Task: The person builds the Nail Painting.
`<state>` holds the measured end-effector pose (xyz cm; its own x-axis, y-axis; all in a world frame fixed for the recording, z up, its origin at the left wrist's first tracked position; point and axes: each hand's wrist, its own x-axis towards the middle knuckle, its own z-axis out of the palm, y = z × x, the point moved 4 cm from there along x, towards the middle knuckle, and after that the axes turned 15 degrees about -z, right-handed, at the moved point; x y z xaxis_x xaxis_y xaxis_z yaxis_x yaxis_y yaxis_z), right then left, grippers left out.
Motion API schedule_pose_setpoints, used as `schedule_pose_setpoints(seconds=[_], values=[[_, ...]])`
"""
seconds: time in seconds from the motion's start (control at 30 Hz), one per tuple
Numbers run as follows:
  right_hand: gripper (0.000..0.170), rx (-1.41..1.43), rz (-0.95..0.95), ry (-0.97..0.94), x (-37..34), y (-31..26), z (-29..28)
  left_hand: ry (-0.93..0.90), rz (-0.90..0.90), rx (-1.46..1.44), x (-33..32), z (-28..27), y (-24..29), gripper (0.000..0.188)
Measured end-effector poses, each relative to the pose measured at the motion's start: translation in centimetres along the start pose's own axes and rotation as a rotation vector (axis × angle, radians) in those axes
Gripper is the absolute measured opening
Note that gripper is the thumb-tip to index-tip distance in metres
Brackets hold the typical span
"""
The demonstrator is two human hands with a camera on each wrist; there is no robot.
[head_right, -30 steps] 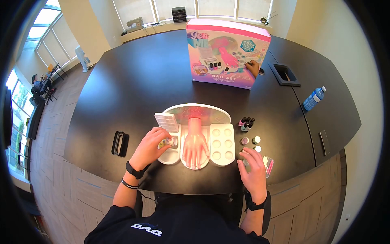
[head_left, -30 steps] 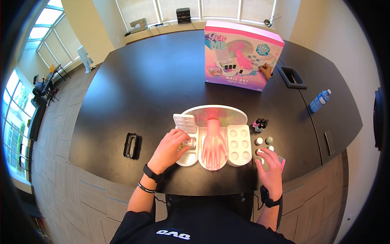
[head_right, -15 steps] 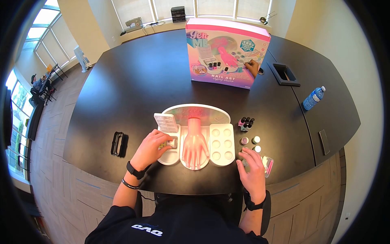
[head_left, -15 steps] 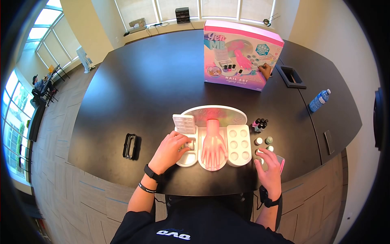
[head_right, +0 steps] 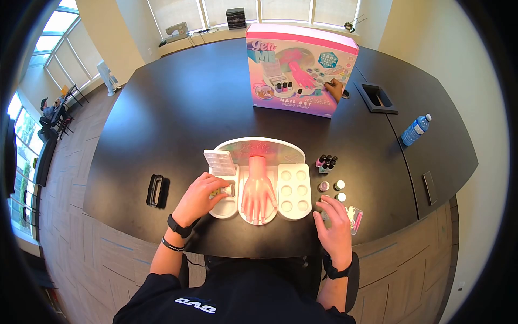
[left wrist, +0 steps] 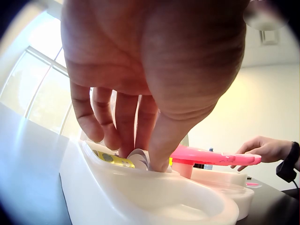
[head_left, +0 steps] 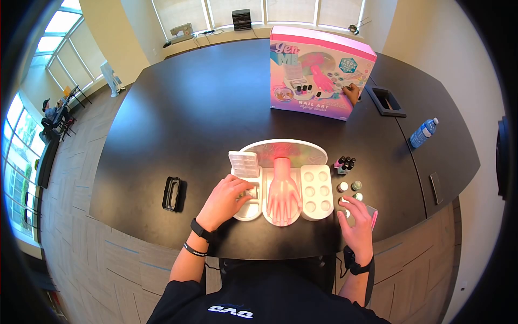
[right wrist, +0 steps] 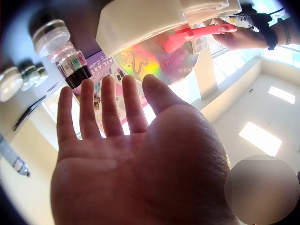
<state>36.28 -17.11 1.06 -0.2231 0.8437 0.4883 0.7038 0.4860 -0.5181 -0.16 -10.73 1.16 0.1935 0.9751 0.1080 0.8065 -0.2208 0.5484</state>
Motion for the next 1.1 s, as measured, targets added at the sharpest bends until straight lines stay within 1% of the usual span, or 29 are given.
schedule_pose_setpoints(seconds=[0.17, 0.33, 0.63, 0.73, 0.87, 0.93, 1.07, 1.1], values=[[0.025, 0.003, 0.000, 0.002, 0.0, 0.2, 0.0, -0.005, -0.009, -0.014, -0.1, 0.3, -0.4, 0.030], [0.025, 0.014, 0.016, 0.011, -0.1, 0.0, 0.1, 0.026, 0.019, 0.012, -0.1, 0.7, -0.8, 0.023], [0.024, 0.007, 0.000, 0.034, 0.2, -0.1, -0.5, 0.051, 0.033, 0.012, -0.1, 0.3, -0.1, 0.019], [0.024, -0.059, -0.029, 0.022, 0.7, -0.3, -1.1, 0.056, 0.026, 0.007, -0.1, 0.2, 0.0, 0.017], [0.024, -0.079, -0.039, 0.023, 1.9, -0.4, -2.0, 0.065, 0.035, -0.007, -0.3, -0.1, 0.2, 0.016], [0.026, -0.047, -0.028, 0.021, 2.6, -0.5, -2.5, 0.084, 0.018, -0.017, -0.4, -0.5, 0.4, 0.016], [0.031, -0.098, -0.029, 0.013, 3.8, 0.3, -3.2, 0.100, 0.011, -0.023, -0.7, -1.0, 0.6, 0.019], [0.037, -0.080, -0.038, -0.011, 4.4, 0.5, -3.5, 0.118, 0.015, -0.028, -0.8, -1.2, 0.8, 0.019]])
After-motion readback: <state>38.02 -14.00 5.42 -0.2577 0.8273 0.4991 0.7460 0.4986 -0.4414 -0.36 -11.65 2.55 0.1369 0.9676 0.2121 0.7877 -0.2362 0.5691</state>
